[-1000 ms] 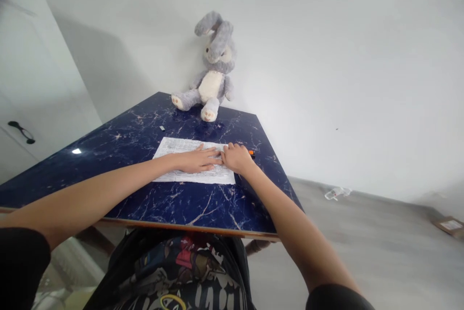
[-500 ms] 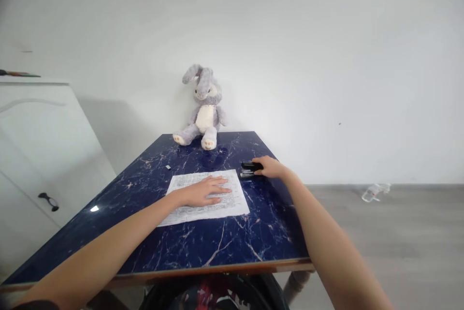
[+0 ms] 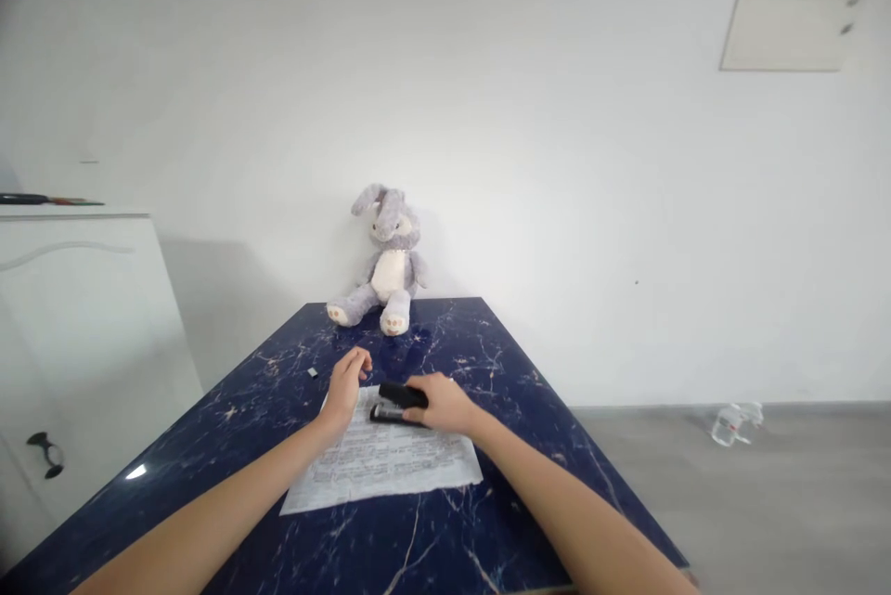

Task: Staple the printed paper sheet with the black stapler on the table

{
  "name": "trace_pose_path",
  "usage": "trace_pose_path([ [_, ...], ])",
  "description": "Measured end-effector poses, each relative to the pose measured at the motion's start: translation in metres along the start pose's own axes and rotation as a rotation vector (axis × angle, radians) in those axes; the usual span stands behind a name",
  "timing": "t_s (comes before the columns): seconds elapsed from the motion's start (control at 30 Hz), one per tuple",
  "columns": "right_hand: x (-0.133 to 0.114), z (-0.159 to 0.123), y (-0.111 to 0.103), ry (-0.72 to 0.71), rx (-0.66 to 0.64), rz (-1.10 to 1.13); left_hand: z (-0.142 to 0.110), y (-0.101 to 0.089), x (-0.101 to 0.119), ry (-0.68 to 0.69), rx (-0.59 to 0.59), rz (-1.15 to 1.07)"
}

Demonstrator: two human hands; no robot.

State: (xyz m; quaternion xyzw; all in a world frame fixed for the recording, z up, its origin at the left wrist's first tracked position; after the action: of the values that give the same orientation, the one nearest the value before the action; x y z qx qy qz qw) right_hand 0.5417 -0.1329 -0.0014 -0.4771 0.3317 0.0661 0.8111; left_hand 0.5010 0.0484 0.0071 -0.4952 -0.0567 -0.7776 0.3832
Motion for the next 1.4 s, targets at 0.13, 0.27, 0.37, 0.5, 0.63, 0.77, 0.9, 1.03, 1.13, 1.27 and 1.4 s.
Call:
trace_pose_path([
  [0.13,0.001,-0.001,0.003,-0.019,-0.059,0.004,0.003,0.016,-0.026,-0.09,-0.108,-0.05],
  [0.27,0.015,-0.011,-0.009,0.006,-0.217,0.32,-0.007,0.042,-0.03,-0.156,-0.276,-0.197],
  [0.37,0.03,-0.022,-0.01,0.09,-0.352,0.656,-0.015,0.057,-0.033,-0.189,-0.366,-0.26],
  [0.5,0.043,-0.025,-0.008,0.137,-0.368,0.854,-0.018,0.062,-0.043,-0.252,-0.372,-0.313],
  [0.63,0.049,-0.023,-0.004,0.192,-0.364,0.881,-0.018,0.061,-0.047,-0.358,-0.418,-0.399],
  [0.77,0.054,-0.022,-0.002,0.244,-0.366,0.885,-0.015,0.051,-0.047,-0.402,-0.386,-0.417],
  [0.9,0.066,-0.021,0.001,0.306,-0.363,0.865,-0.015,0.048,-0.049,-0.418,-0.36,-0.414],
  [1.03,0.074,-0.021,0.001,0.337,-0.345,0.842,-0.015,0.05,-0.053,-0.448,-0.364,-0.38],
  [1.13,0.061,-0.019,-0.01,0.209,-0.284,0.736,-0.015,0.051,-0.05,-0.43,-0.371,-0.366],
  [1.27,0.022,-0.014,-0.016,-0.053,-0.201,0.352,-0.015,0.052,-0.049,-0.417,-0.387,-0.388],
  [1.4,0.0,-0.01,-0.003,-0.137,-0.131,-0.016,-0.016,0.054,-0.05,-0.412,-0.401,-0.414],
])
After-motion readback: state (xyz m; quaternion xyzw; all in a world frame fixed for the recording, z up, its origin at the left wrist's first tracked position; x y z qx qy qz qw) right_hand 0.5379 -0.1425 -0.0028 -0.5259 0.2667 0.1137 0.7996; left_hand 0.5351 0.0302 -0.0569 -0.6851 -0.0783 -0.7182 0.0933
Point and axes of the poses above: each hand's wrist, its own z-axis towards the middle knuckle, its own y-axis out of the palm, x = y × z, the point moved 10 cm from there along z, towards the middle knuckle, and after that the axes turned 11 degrees about z, right-handed, at the moved point
